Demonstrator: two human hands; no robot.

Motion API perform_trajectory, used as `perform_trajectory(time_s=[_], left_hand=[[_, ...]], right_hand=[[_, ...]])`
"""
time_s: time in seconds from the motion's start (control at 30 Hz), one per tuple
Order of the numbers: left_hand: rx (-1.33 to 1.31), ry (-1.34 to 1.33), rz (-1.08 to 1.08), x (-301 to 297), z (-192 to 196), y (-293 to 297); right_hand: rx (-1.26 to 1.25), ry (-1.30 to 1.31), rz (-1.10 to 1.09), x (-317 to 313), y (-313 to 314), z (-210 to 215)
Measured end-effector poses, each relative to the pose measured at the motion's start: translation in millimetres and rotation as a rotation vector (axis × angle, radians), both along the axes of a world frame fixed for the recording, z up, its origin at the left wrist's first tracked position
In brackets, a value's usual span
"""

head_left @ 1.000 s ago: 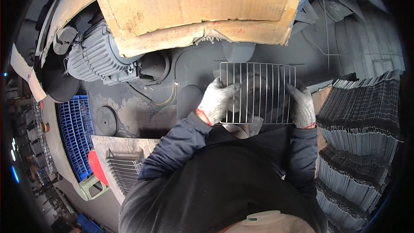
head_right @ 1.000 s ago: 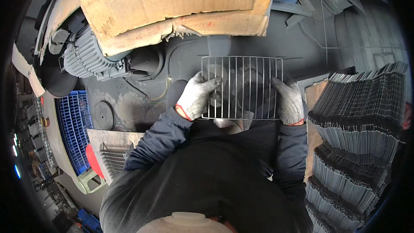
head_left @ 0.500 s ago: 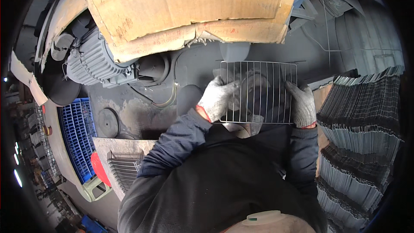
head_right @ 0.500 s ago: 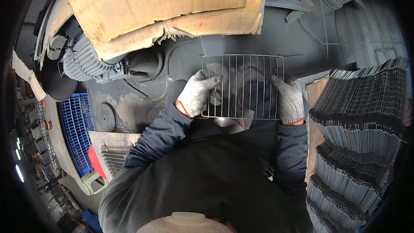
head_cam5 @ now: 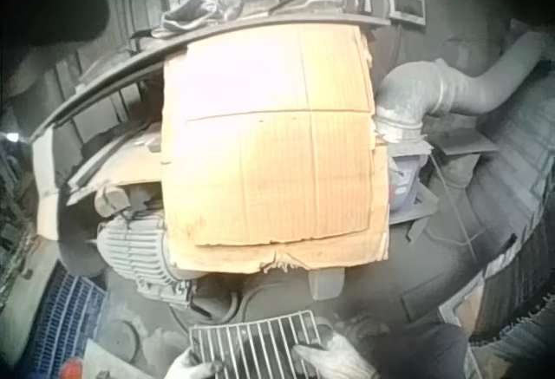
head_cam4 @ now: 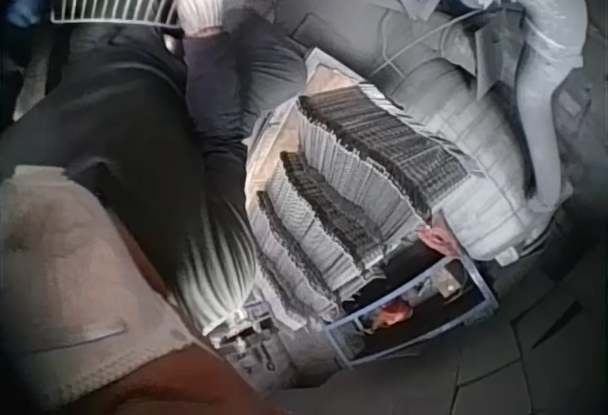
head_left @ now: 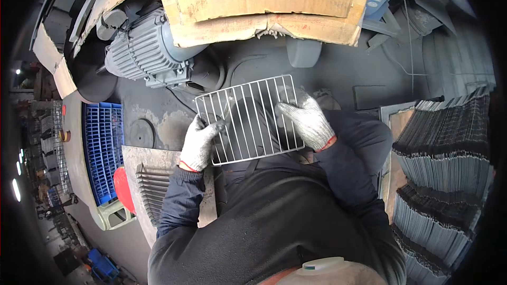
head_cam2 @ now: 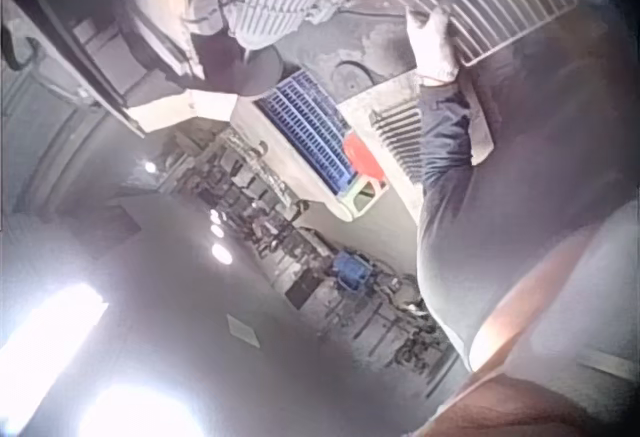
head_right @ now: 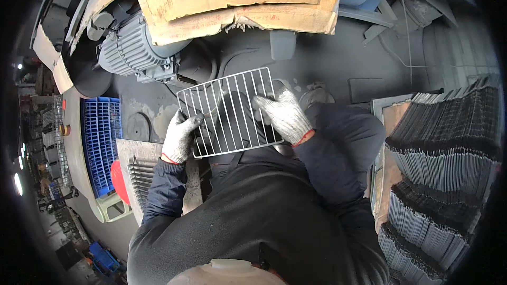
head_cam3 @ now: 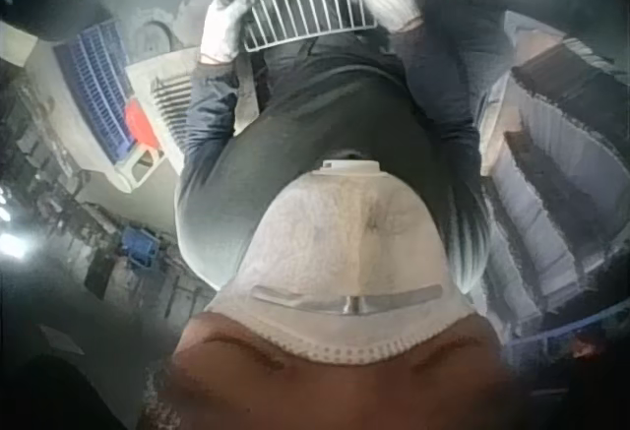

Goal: Straighten the wires of metal grids by hand and stack them into a metal crate.

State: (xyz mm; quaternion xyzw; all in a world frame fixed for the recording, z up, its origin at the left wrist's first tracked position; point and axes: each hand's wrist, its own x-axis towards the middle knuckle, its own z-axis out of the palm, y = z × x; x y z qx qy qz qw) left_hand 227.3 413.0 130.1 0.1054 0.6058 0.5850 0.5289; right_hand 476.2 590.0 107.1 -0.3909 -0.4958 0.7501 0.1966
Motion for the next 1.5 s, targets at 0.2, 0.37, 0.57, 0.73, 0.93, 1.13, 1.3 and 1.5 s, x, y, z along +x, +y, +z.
perform_trajectory(time_s=[0.2,0.37,0.57,0.73,0.93,1.13,1.3,1.5], left_hand=[[0.06,0.337,-0.228,34,-5,4],[0.167,0.269,-0.135,57,-17,27],[0.242,0.318,-0.116,90,-42,74],[0.119,0.37,-0.248,126,-34,140],[0.141,0.386,-0.224,102,-99,145],[0.104,0.342,-0.067,16,-79,87],[0.146,0.335,-0.105,4,-39,57],[0.307,0.422,-0.075,37,-14,43]], right_hand=[[0.089,-0.014,-0.197,46,-14,6],[0.125,0.029,-0.241,63,-13,13],[0.197,-0.056,-0.362,88,11,-12],[0.197,0.015,-0.577,128,51,-22],[0.128,0.014,-0.517,100,69,-30],[0.053,0.096,-0.382,8,41,-81],[-0.135,0.235,-0.345,8,16,-54],[0.183,0.209,-0.378,45,-6,-7]])
